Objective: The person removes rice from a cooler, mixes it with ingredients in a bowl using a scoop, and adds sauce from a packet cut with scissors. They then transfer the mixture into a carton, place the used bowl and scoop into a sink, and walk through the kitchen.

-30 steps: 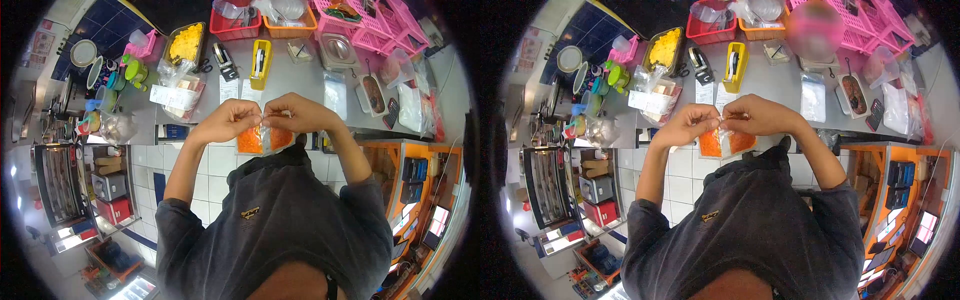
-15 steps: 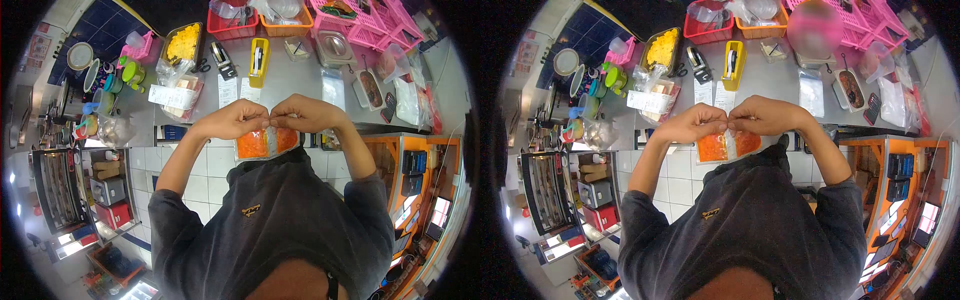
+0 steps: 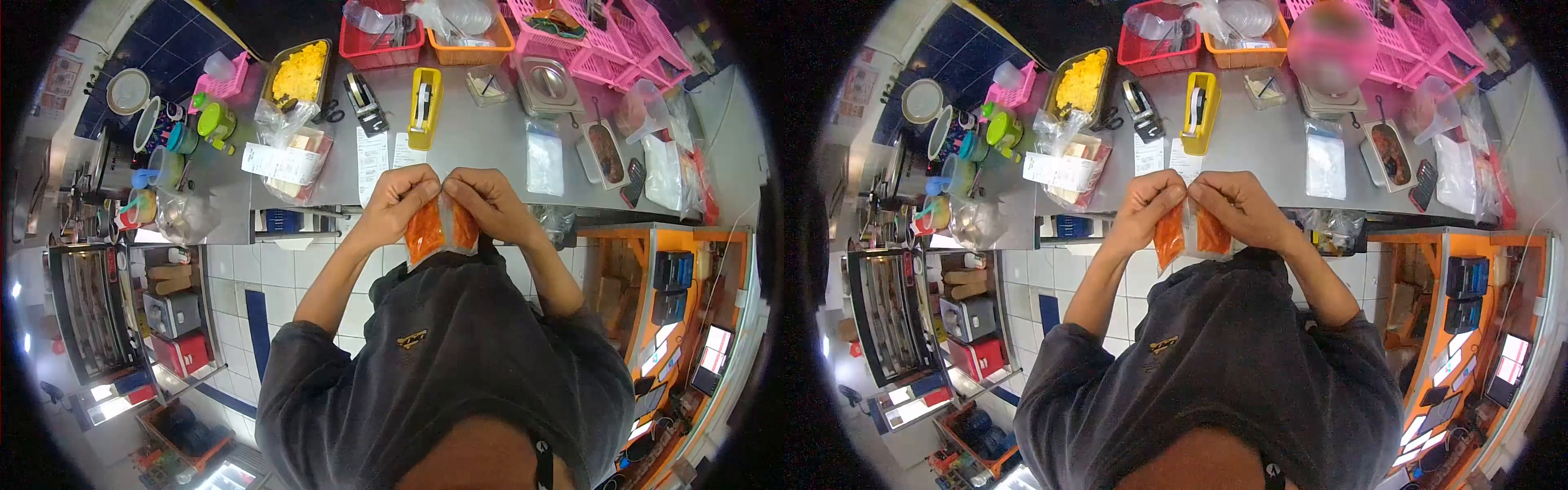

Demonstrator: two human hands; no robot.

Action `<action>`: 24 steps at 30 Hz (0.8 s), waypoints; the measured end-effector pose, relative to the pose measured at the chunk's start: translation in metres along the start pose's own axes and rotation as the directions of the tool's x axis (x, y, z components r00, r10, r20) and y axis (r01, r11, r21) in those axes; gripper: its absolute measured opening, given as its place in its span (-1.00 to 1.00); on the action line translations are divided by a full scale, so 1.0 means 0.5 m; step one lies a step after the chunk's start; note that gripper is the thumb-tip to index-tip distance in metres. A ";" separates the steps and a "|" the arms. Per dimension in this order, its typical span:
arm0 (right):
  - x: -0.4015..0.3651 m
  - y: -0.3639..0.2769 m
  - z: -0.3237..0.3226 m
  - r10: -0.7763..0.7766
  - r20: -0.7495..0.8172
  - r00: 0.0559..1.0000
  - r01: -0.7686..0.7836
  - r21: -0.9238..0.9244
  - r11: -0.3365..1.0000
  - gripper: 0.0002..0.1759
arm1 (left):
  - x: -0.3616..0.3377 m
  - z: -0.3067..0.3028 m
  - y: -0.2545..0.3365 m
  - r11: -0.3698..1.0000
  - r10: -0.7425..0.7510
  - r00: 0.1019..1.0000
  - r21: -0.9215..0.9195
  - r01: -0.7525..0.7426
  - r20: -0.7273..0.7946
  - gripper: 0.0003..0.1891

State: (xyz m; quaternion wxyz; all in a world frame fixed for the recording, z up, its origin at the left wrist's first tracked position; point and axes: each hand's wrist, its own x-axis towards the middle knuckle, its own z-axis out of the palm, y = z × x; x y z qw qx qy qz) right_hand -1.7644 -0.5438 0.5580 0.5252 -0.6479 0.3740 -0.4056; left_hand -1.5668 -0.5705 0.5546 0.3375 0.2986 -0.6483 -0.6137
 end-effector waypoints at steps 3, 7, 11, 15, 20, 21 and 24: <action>0.012 0.002 -0.016 0.036 0.033 0.999 -0.038 0.069 0.997 -0.68 | 0.013 -0.012 0.009 0.996 -0.050 0.998 -0.073 0.053 0.041 -0.80; 0.030 -0.026 -0.061 0.166 0.434 0.885 -0.132 -0.108 0.985 -0.70 | 0.023 -0.053 0.041 0.989 -0.116 0.941 0.126 0.079 0.319 -0.82; 0.066 -0.040 -0.070 0.270 0.593 0.758 -0.208 -0.173 0.963 -0.72 | 0.038 -0.072 0.085 0.980 -0.174 0.889 0.160 0.116 0.424 -0.83; 0.082 -0.055 -0.067 0.191 0.603 0.775 -0.098 -0.183 0.978 -0.72 | 0.058 -0.095 0.074 0.944 -0.270 0.756 0.319 0.085 0.596 -0.81; 0.092 -0.052 -0.063 0.196 0.635 0.748 -0.083 -0.203 0.976 -0.72 | 0.067 -0.099 0.069 0.939 -0.295 0.685 0.335 0.079 0.666 -0.79; 0.096 -0.061 -0.061 0.212 0.664 0.718 -0.081 -0.223 0.972 -0.71 | 0.067 -0.100 0.069 0.940 -0.311 0.670 0.323 0.111 0.674 -0.78; 0.097 -0.065 -0.060 0.190 0.656 0.731 -0.065 -0.210 0.975 -0.70 | 0.066 -0.112 0.070 0.951 -0.283 0.692 0.290 0.110 0.664 -0.76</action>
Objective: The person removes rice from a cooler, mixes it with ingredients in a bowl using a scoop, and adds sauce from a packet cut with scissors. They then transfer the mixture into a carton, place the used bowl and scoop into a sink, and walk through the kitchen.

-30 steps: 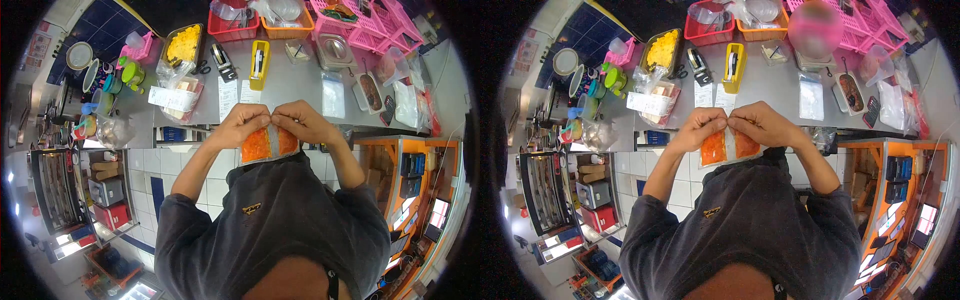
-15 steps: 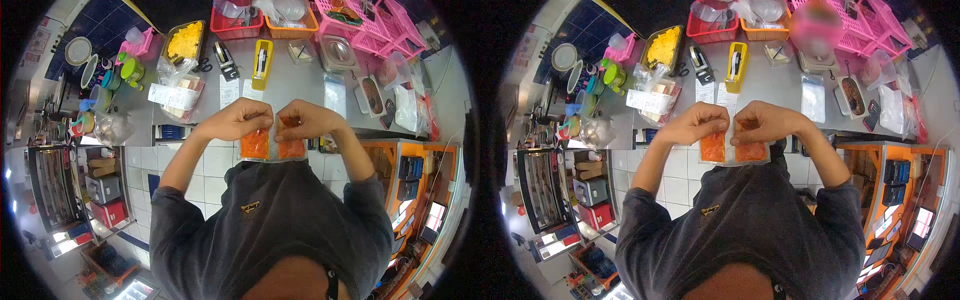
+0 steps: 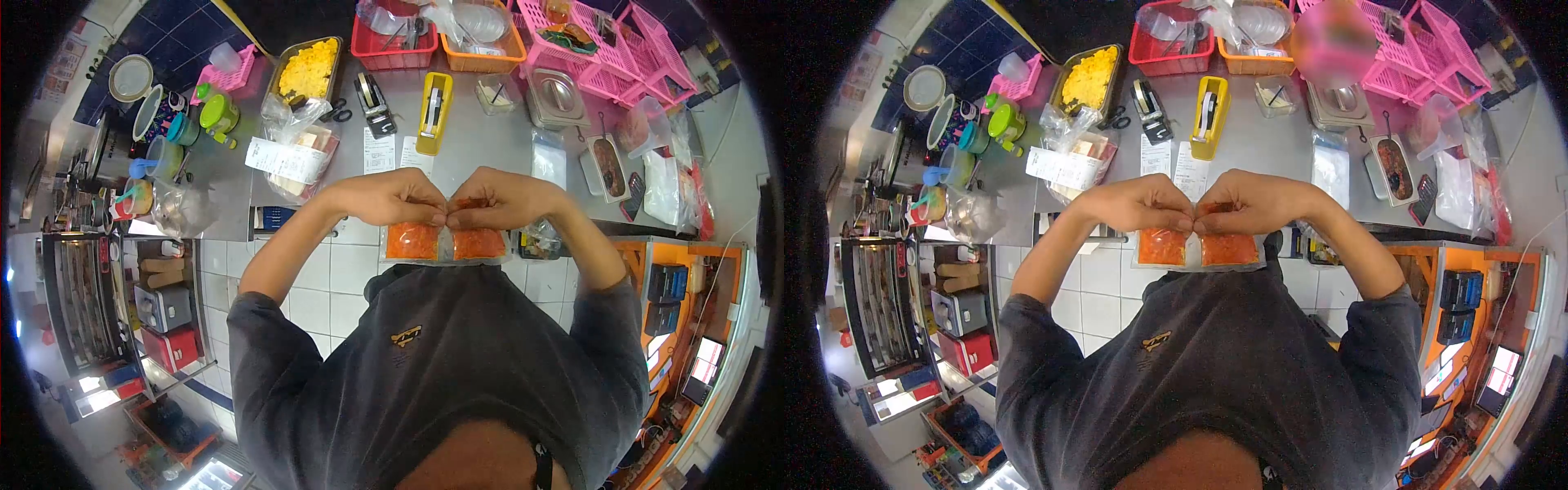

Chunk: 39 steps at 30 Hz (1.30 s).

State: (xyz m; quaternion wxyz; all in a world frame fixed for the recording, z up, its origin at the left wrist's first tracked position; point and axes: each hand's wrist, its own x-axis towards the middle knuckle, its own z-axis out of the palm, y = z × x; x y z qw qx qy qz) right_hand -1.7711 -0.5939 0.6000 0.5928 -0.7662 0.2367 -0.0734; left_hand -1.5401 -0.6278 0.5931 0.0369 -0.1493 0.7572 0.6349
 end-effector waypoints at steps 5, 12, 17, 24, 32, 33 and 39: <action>-0.007 0.015 0.028 -0.052 -0.162 0.985 0.056 0.023 0.998 -0.69 | -0.014 0.022 -0.007 0.994 0.070 0.986 -0.072 -0.081 -0.152 -0.74; 0.011 0.052 0.089 -0.073 -0.519 0.851 0.174 0.147 0.974 -0.71 | -0.010 0.051 -0.050 0.960 0.106 0.897 -0.191 -0.205 -0.429 -0.76; 0.008 0.067 0.064 -0.012 -0.424 0.905 0.097 0.179 0.979 -0.70 | -0.016 0.027 -0.029 0.992 0.123 0.930 0.013 -0.127 -0.346 -0.80; 0.030 -0.005 0.027 0.156 -0.031 0.987 -0.157 -0.013 0.988 -0.65 | -0.011 -0.015 0.011 0.984 0.012 1.000 0.175 -0.014 0.013 -0.85; 0.003 0.001 0.032 -0.029 -0.163 0.986 0.012 -0.104 0.995 -0.76 | -0.005 0.004 -0.010 0.998 0.051 0.999 0.038 -0.051 0.019 -0.76; 0.001 0.006 0.041 -0.027 -0.165 0.986 0.010 -0.103 0.995 -0.76 | -0.007 0.008 -0.013 0.998 0.052 0.998 0.037 -0.053 0.022 -0.76; -0.017 0.010 0.095 -0.120 -0.392 0.912 0.113 -0.041 0.993 -0.83 | -0.017 0.039 -0.031 0.969 0.217 0.971 -0.099 -0.226 -0.098 -0.80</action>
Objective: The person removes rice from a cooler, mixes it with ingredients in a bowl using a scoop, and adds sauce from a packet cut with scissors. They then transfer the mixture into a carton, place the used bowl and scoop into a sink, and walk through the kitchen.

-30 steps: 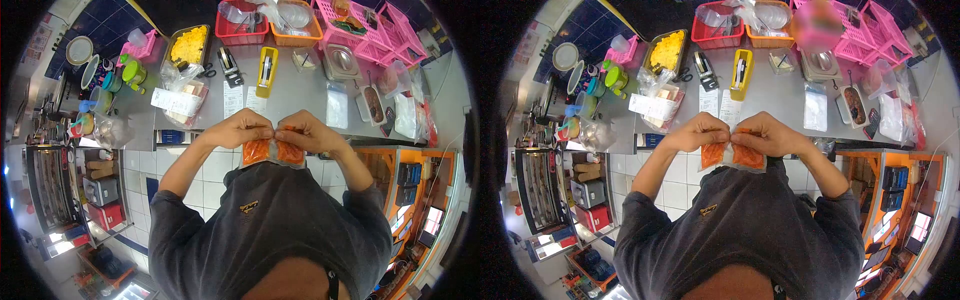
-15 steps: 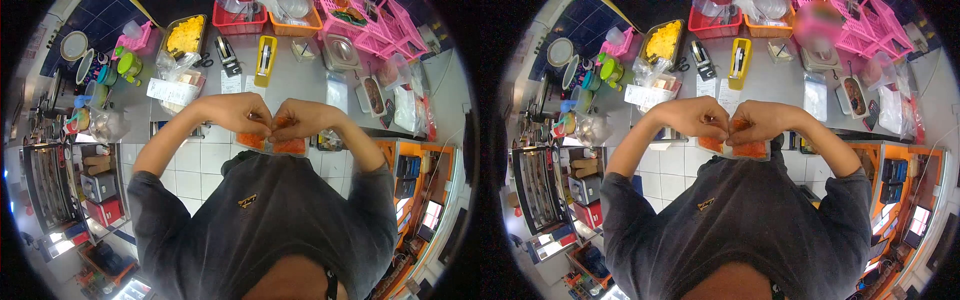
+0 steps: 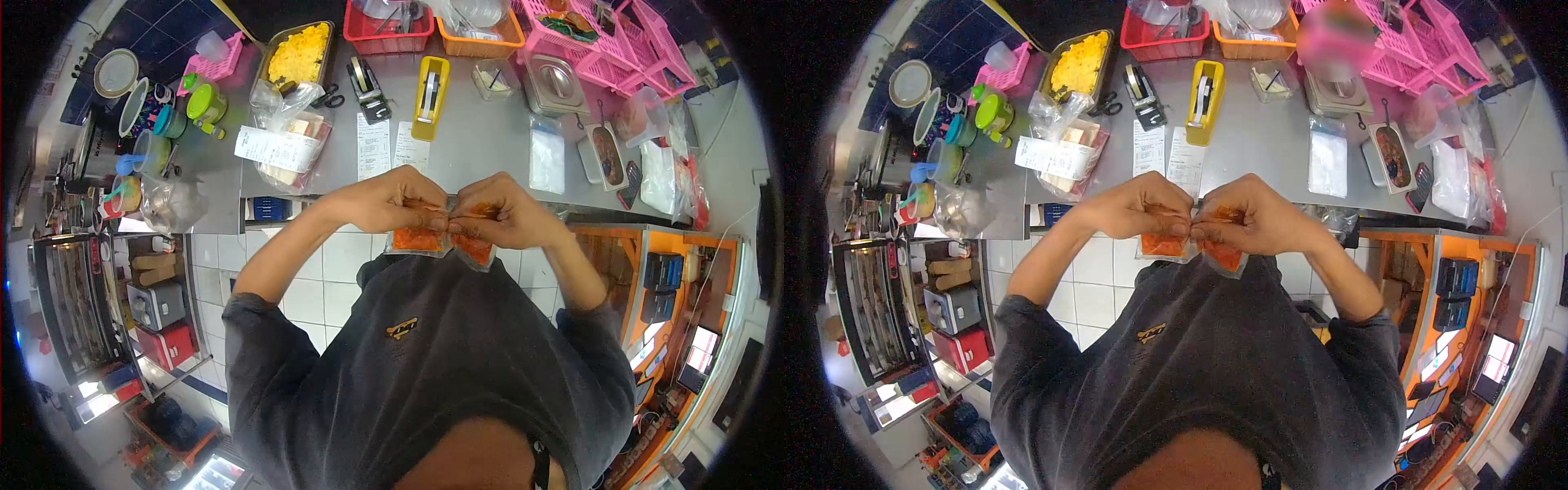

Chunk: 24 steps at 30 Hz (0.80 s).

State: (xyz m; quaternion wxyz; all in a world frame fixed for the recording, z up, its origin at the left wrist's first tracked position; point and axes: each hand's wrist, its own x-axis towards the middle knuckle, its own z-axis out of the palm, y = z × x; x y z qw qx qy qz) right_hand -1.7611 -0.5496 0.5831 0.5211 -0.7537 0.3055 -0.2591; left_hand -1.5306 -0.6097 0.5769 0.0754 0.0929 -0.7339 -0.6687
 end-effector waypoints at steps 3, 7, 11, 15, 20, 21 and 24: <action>-0.018 0.023 0.034 0.035 -0.094 0.995 -0.026 0.090 0.996 -0.83 | -0.005 0.008 -0.023 1.000 0.008 0.999 0.005 -0.008 -0.045 -0.81; -0.033 0.042 0.041 0.080 -0.166 0.983 -0.049 0.183 0.982 -0.83 | 0.005 0.022 -0.037 0.998 -0.035 0.998 -0.061 0.032 -0.045 -0.83; -0.011 0.017 -0.008 0.131 0.181 0.975 -0.153 0.111 0.982 -0.77 | 0.029 0.013 -0.021 0.987 -0.158 0.982 0.014 0.157 0.103 -0.83; 0.012 0.001 -0.036 0.236 0.347 0.908 -0.228 -0.066 0.971 -0.65 | 0.050 -0.017 -0.014 0.980 -0.197 0.955 0.078 0.184 0.222 -0.82; 0.005 -0.002 -0.034 0.256 0.375 0.891 -0.220 -0.136 0.966 -0.64 | 0.077 -0.008 0.035 0.886 -0.315 0.898 0.433 0.163 0.306 -0.77; -0.007 -0.007 -0.037 0.245 0.379 0.892 -0.215 -0.122 0.969 -0.63 | 0.080 -0.002 0.031 0.890 -0.319 0.906 0.416 0.186 0.277 -0.75; -0.044 0.008 -0.033 0.102 0.349 0.932 -0.064 -0.119 0.991 -0.63 | 0.073 0.015 -0.003 0.941 -0.099 0.965 0.337 0.011 0.244 -0.77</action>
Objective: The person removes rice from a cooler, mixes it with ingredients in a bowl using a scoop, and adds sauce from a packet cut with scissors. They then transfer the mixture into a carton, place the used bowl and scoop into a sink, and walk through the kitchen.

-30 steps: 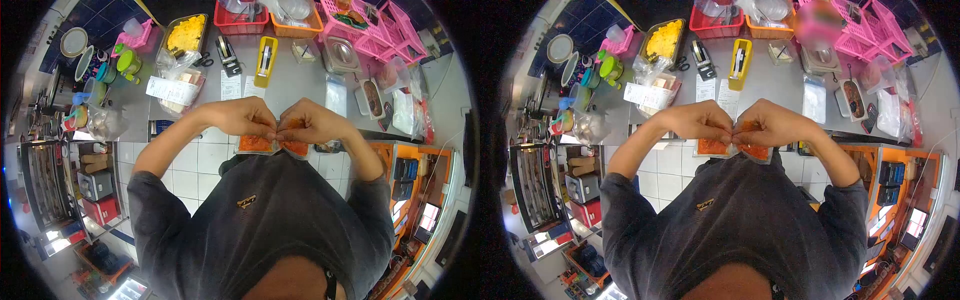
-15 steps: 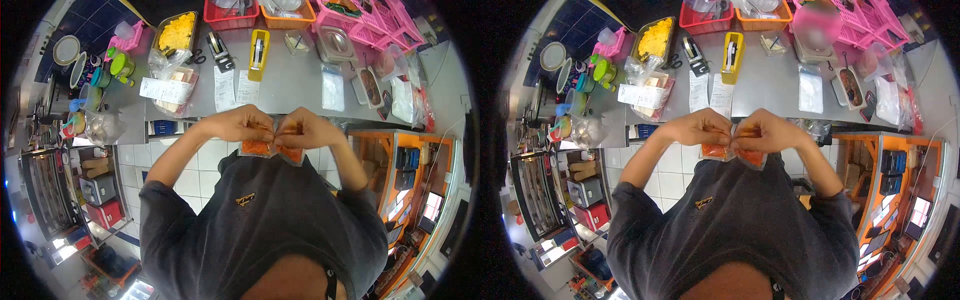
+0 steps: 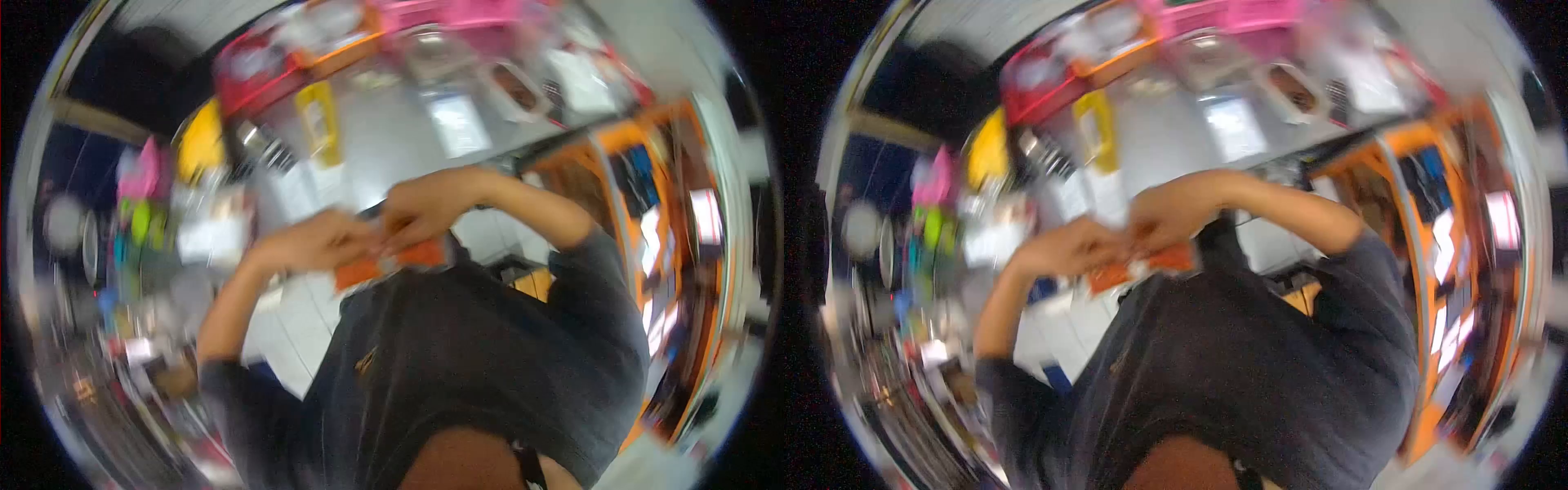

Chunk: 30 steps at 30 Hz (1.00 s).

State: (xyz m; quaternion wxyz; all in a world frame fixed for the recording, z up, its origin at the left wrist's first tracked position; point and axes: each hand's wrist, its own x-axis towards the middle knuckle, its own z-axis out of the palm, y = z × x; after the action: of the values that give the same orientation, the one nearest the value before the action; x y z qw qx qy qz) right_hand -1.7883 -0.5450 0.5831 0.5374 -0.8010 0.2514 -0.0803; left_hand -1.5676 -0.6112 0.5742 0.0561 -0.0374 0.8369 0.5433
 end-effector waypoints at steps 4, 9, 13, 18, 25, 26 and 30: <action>-0.058 0.003 0.047 -0.067 -0.186 0.980 0.051 -0.091 0.995 -0.63 | 0.030 0.008 0.061 0.990 -0.130 0.992 -0.046 0.130 0.003 -0.82; -0.133 -0.066 0.104 -0.137 -0.565 0.813 0.177 0.017 0.984 -0.70 | 0.079 0.011 0.096 0.997 0.036 0.999 -0.068 -0.035 0.004 -0.80; -0.168 -0.059 0.172 -0.126 -0.777 0.616 0.218 0.015 0.976 -0.76 | 0.131 0.029 0.114 0.986 0.110 0.994 -0.132 -0.105 0.028 -0.78; -0.196 -0.057 0.232 -0.063 -0.938 0.340 0.407 0.086 0.909 -0.77 | 0.200 0.070 0.112 0.909 0.166 0.977 -0.364 -0.203 -0.131 -0.71; -0.282 -0.039 0.266 0.066 -0.878 0.474 0.374 0.269 0.887 -0.75 | 0.311 0.055 0.132 0.911 0.262 0.952 -0.364 -0.192 0.155 -0.85; -0.293 -0.038 0.261 -0.018 -0.893 0.451 0.290 0.127 0.948 -0.73 | 0.325 0.044 0.158 0.957 0.270 0.912 -0.192 -0.218 0.309 -0.89; -0.334 -0.097 0.218 0.192 -0.762 0.619 -0.271 0.023 0.962 -0.73 | 0.363 0.034 0.226 0.969 0.139 0.810 0.089 -0.229 0.570 -0.90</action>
State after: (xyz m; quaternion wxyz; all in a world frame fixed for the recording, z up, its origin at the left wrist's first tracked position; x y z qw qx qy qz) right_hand -1.8735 -0.3597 0.6057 0.3503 -0.6791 0.5570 -0.3253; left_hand -1.7605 -0.5501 0.6453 0.2484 0.2092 0.8224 0.4672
